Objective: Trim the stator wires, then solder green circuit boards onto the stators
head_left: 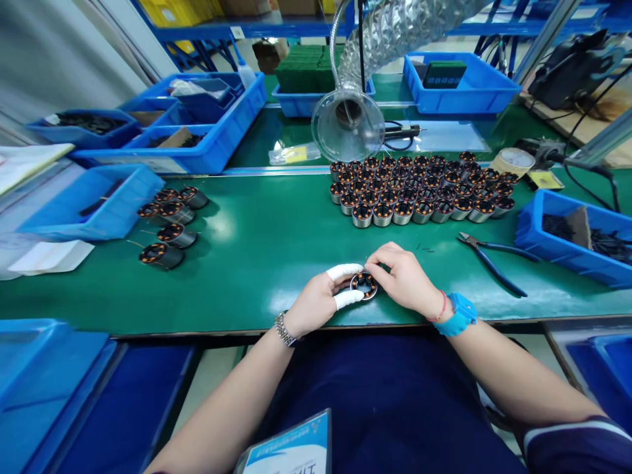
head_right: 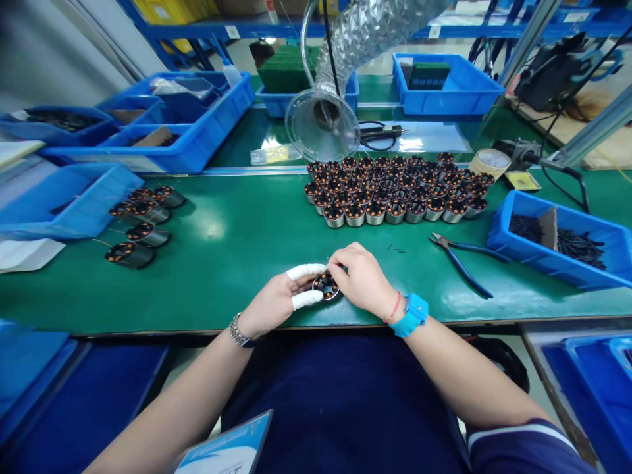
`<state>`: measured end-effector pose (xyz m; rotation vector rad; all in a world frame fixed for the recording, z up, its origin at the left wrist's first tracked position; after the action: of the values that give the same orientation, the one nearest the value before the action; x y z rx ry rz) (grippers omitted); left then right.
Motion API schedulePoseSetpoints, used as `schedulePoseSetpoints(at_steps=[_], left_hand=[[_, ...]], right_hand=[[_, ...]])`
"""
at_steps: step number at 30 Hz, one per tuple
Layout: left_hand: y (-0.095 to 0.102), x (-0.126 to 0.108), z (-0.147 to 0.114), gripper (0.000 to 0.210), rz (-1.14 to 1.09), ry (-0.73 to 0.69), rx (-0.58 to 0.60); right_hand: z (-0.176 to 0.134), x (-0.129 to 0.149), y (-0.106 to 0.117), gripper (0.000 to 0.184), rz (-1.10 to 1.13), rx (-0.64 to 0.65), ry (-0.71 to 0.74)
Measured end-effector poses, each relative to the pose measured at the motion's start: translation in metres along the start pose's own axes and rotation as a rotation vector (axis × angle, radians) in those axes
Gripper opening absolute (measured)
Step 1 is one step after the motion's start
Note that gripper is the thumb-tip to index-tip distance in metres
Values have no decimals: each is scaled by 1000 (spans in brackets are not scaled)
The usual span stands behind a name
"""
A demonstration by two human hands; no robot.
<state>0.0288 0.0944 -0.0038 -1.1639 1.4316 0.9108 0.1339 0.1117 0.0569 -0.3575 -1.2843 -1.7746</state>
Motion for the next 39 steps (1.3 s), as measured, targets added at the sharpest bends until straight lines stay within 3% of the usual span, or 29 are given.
schedulePoseSetpoints(at_steps=[7, 11, 15, 18, 20, 23, 27, 32, 39], left_hand=[[-2, -6, 1, 41, 24, -7, 16], [-3, -6, 2, 39, 51, -36, 44], [-3, -7, 1, 38, 56, -37, 40], [-3, -6, 2, 38, 51, -13, 51], [-3, -5, 2, 38, 47, -5, 70], [-1, -3, 3, 41, 43, -5, 65], [5, -7, 6, 40, -3, -11, -78], [10, -12, 13, 21, -99, -28, -272], [7, -6, 19, 15, -238, -9, -263]], right_hand=[[0, 13, 17, 17, 38, -180, 109], [4, 4, 38, 15, 68, -303, 7], [-2, -30, 72, 16, -30, -282, -120], [-18, -68, 114, 18, -370, -285, -102], [-33, -97, 139, 28, -659, -263, -91], [-56, -142, 159, 51, -885, -147, -172], [-77, -163, 161, 68, -986, -35, -240], [-82, -156, 154, 61, -1076, -36, -237], [-81, -150, 147, 56, -1146, -32, -171]])
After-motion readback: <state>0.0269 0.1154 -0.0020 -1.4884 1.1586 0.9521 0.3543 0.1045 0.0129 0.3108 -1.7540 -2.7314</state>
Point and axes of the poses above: each hand's wrist, its own z-axis towards the middle knuckle, its own y-axis out of the back of the hand, x = y × z, the point moved 9 cm from there along z, towards the middle knuckle, and after that the axes turned 10 degrees about -x, right-handed, at the moved point
